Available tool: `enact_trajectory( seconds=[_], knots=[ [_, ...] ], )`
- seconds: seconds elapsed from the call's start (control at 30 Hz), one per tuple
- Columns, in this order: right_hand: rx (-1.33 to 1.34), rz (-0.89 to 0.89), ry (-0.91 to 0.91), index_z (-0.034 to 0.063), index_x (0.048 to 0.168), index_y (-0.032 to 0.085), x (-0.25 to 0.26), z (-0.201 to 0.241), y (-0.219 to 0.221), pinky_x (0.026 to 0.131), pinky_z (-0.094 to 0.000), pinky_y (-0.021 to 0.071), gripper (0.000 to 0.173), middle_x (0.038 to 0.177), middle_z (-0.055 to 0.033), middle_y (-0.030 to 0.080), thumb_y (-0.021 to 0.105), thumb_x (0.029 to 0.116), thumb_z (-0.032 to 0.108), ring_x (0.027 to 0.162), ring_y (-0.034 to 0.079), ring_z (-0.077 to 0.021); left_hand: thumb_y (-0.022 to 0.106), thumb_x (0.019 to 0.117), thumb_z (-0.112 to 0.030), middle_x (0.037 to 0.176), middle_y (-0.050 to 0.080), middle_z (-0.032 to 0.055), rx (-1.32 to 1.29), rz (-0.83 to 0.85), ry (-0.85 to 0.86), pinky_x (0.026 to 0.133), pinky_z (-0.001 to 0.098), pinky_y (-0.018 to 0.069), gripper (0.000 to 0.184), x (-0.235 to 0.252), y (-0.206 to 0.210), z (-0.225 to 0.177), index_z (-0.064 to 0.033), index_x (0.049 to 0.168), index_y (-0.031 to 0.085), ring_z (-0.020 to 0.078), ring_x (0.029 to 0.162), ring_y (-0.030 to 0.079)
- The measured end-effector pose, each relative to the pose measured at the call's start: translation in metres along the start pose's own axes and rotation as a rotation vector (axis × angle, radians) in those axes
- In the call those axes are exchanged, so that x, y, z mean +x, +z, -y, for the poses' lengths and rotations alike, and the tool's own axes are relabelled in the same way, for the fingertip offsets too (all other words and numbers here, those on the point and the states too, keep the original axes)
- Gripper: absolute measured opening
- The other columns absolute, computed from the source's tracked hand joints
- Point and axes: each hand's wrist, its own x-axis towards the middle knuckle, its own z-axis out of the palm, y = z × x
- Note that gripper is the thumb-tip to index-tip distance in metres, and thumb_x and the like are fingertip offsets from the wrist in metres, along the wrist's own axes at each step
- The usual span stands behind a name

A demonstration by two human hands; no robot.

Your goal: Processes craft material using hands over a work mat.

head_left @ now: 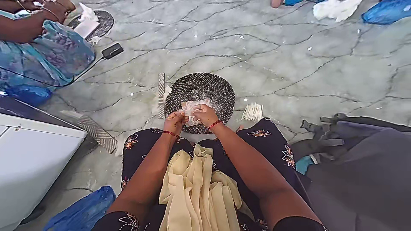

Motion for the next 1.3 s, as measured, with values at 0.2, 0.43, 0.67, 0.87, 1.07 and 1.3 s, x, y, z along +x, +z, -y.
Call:
enact_trajectory(
  seconds=[0.2, 0.43, 0.67, 0.87, 1.07, 1.3],
  knots=[
    [-0.252, -0.001, -0.019, -0.0080, 0.128, 0.063, -0.007, 0.018, -0.001, 0.097, -0.0441, 0.0523, 0.032, 0.114, -0.0244, 0.070, 0.059, 0.1034, 0.011, 0.101, 0.068, -0.0294, 0.048, 0.1043, 0.002, 0.084, 0.066, 0.0047, 0.216, 0.004, 0.040, 0.077, 0.0306, 0.0601, 0.011, -0.007, 0.011, -0.012, 0.0080, 0.108, 0.056, 0.0116, 0.075, 0.067],
    [-0.208, 0.001, -0.010, -0.0080, 0.127, 0.063, -0.006, 0.011, 0.002, 0.085, -0.0379, 0.0537, 0.032, 0.108, -0.0210, 0.069, 0.066, 0.0999, 0.010, 0.087, 0.066, -0.0219, 0.053, 0.0987, 0.012, 0.071, 0.070, 0.0045, 0.036, -0.011, 0.040, 0.065, 0.0279, 0.0612, 0.016, -0.003, 0.012, -0.004, 0.0020, 0.089, 0.059, 0.0126, 0.061, 0.068],
    [-0.137, -0.022, 0.032, -0.0065, 0.125, 0.060, -0.012, 0.013, 0.006, 0.072, -0.0319, 0.0499, 0.025, 0.097, -0.0130, 0.063, 0.057, 0.1038, 0.007, 0.072, 0.056, -0.0141, 0.055, 0.0976, 0.013, 0.072, 0.071, 0.0050, 0.026, 0.017, 0.021, 0.066, 0.0278, 0.0621, 0.016, -0.013, 0.014, -0.008, 0.0019, 0.089, 0.061, 0.0125, 0.062, 0.070],
    [-0.143, -0.005, 0.034, -0.0059, 0.132, 0.055, -0.012, 0.012, 0.007, 0.075, -0.0335, 0.0514, 0.032, 0.104, -0.0163, 0.064, 0.056, 0.1061, 0.012, 0.076, 0.059, -0.0163, 0.054, 0.0980, 0.014, 0.072, 0.070, 0.0043, 0.041, 0.012, 0.017, 0.066, 0.0272, 0.0612, 0.015, -0.010, 0.015, -0.007, 0.0029, 0.091, 0.061, 0.0120, 0.061, 0.069],
    [-0.189, -0.005, 0.008, -0.0070, 0.124, 0.061, -0.009, 0.009, 0.004, 0.076, -0.0348, 0.0520, 0.028, 0.102, -0.0172, 0.066, 0.062, 0.1020, 0.009, 0.076, 0.060, -0.0175, 0.055, 0.0957, 0.016, 0.072, 0.071, 0.0047, 0.038, 0.026, 0.028, 0.065, 0.0269, 0.0615, 0.017, -0.005, 0.014, -0.003, 0.0018, 0.089, 0.061, 0.0125, 0.062, 0.070],
    [-0.230, 0.033, 0.013, -0.0068, 0.127, 0.059, -0.012, 0.010, 0.005, 0.080, -0.0378, 0.0524, 0.029, 0.103, -0.0190, 0.065, 0.057, 0.1055, 0.013, 0.080, 0.061, -0.0209, 0.053, 0.0971, 0.015, 0.071, 0.072, 0.0031, 0.053, 0.035, 0.041, 0.064, 0.0262, 0.0616, 0.018, -0.007, 0.015, -0.003, 0.0006, 0.089, 0.062, 0.0113, 0.061, 0.070]
  ],
)
